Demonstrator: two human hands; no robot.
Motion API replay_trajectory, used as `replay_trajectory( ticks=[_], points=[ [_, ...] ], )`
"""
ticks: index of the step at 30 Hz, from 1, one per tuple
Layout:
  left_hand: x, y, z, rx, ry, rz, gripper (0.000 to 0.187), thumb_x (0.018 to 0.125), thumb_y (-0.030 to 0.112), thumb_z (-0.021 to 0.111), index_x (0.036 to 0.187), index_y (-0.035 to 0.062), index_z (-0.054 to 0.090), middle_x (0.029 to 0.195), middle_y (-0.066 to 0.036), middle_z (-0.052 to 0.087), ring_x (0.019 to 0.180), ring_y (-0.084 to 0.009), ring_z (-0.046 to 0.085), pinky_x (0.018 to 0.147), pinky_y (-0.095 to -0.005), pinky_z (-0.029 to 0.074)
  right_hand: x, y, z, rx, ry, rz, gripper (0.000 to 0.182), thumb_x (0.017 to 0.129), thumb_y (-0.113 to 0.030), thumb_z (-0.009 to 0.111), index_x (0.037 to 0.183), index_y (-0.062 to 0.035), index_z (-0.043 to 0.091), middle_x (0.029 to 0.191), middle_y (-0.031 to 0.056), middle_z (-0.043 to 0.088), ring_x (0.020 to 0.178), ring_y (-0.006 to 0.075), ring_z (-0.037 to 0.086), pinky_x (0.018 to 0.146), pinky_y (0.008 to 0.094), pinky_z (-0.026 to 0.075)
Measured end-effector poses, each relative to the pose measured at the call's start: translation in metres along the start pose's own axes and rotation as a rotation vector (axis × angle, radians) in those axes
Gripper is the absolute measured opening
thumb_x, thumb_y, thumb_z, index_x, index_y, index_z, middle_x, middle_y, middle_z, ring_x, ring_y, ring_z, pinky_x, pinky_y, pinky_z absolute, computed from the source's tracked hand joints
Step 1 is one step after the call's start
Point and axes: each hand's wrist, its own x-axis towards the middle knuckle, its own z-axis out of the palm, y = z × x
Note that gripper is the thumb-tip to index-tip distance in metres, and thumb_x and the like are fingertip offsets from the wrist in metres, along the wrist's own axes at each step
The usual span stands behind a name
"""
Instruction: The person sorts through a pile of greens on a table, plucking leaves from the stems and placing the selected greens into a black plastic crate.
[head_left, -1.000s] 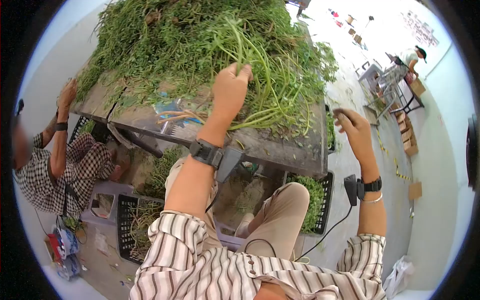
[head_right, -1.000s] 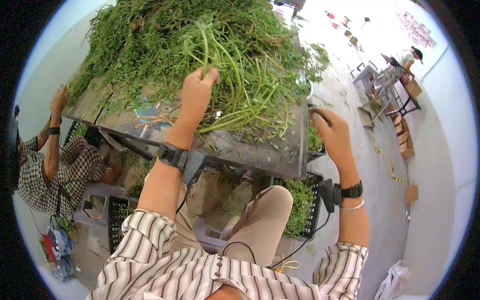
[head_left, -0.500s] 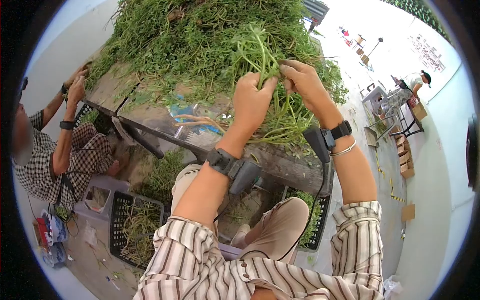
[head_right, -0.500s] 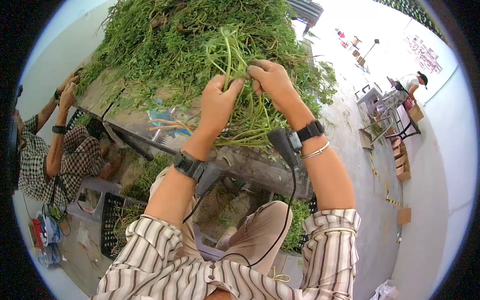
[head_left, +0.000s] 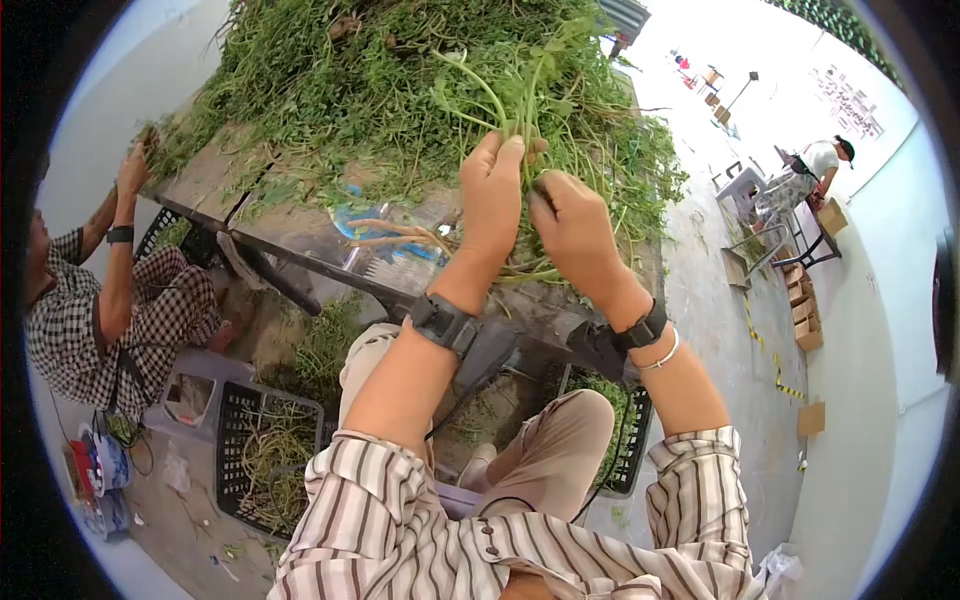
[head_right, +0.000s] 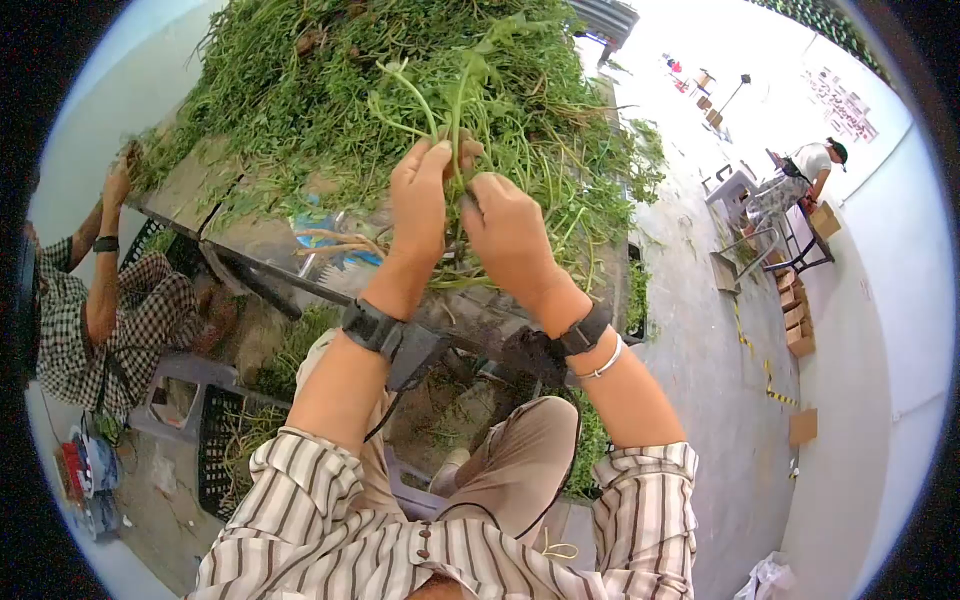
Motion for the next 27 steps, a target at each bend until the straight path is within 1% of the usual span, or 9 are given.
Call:
replay_trajectory(
  ticks=[7,9,12,15,16,18,19,25,27],
  points=[
    [-0.001,-0.002,0.002,0.186,-0.03,-0.026,0.024,0.095,0.019,0.052,0.099,-0.0023,0.062,0.08,-0.003,0.062,0.071,-0.0084,0.05,0.069,-0.0244,0.041,-0.005,-0.003,-0.007,0.012,-0.067,0.032,0.009,0.084,-0.006,0.055,0.088,0.0013,0.053,0.082,0.0197,0.054,0.074,0.0397,0.054,0.063,0.0439,0.044],
    [0.0,-0.003,0.004,0.142,0.025,0.075,0.028,0.094,0.022,0.052,0.08,-0.0005,0.061,0.062,0.0,0.055,0.057,-0.0054,0.04,0.054,-0.0237,0.035,-0.002,-0.008,-0.018,0.062,-0.002,0.045,0.014,0.084,-0.006,0.055,0.096,0.0004,0.058,0.083,0.018,0.055,0.074,0.0367,0.055,0.065,0.0414,0.046],
    [-0.002,-0.001,0.008,0.111,0.036,0.076,0.031,0.094,0.022,0.052,0.074,-0.0004,0.058,0.059,0.002,0.05,0.054,-0.0051,0.037,0.051,-0.0244,0.031,0.013,-0.006,-0.037,-0.075,0.146,-0.098,0.018,0.084,-0.006,0.057,0.1,-0.0005,0.062,0.085,0.0155,0.057,0.073,0.0323,0.057,0.064,0.0373,0.047],
    [-0.005,0.006,0.006,0.253,-0.019,0.022,0.032,0.094,0.023,0.053,0.073,0.0006,0.058,0.057,0.003,0.045,0.053,-0.0048,0.035,0.05,-0.0243,0.029,0.027,-0.013,-0.055,-0.102,0.205,-0.054,0.016,0.083,-0.004,0.058,0.097,-0.0009,0.063,0.086,0.014,0.057,0.071,0.0297,0.058,0.063,0.0345,0.047],
    [-0.006,0.006,0.004,0.25,-0.024,0.022,0.032,0.094,0.023,0.053,0.073,0.0006,0.058,0.057,0.003,0.045,0.053,-0.0048,0.035,0.05,-0.0243,0.029,0.032,-0.009,-0.057,-0.151,0.244,-0.132,0.016,0.082,-0.003,0.06,0.097,-0.0021,0.064,0.086,0.0119,0.058,0.07,0.0279,0.058,0.061,0.0336,0.047],
    [-0.007,0.007,0.003,0.322,-0.088,-0.027,0.027,0.095,0.023,0.053,0.091,0.0002,0.067,0.064,0.006,0.048,0.053,-0.0029,0.031,0.048,-0.0227,0.025,0.043,-0.007,-0.062,-0.195,0.238,-0.186,0.017,0.081,-0.003,0.06,0.097,-0.0027,0.064,0.085,0.0106,0.057,0.069,0.0273,0.058,0.061,0.034,0.047],
    [-0.008,0.007,0.004,0.319,-0.09,-0.026,0.027,0.095,0.023,0.053,0.091,0.0002,0.067,0.064,0.006,0.048,0.053,-0.0029,0.031,0.048,-0.0227,0.025,0.047,-0.007,-0.065,-0.234,0.229,-0.24,0.018,0.081,-0.003,0.061,0.098,-0.0033,0.064,0.085,0.0092,0.057,0.069,0.0266,0.058,0.06,0.0343,0.047],
    [-0.014,0.013,0.01,0.362,-0.125,0.051,0.032,0.094,0.026,0.055,0.072,0.0034,0.059,0.058,0.005,0.041,0.05,-0.0035,0.028,0.046,-0.0244,0.023,0.071,-0.004,-0.069,-0.576,0.155,-0.428,0.019,0.077,-0.006,0.062,0.095,-0.008,0.065,0.08,0.0064,0.051,0.079,0.0231,0.056,0.063,0.0349,0.049],
    [-0.014,0.014,0.011,0.42,-0.125,0.026,0.035,0.093,0.026,0.056,0.066,0.0038,0.053,0.056,0.004,0.04,0.05,-0.0039,0.029,0.046,-0.0248,0.023,0.075,0.0,-0.071,-0.639,0.12,-0.419,0.017,0.076,-0.006,0.061,0.092,-0.0081,0.064,0.08,0.0058,0.051,0.082,0.023,0.056,0.065,0.0351,0.05]
  ],
)
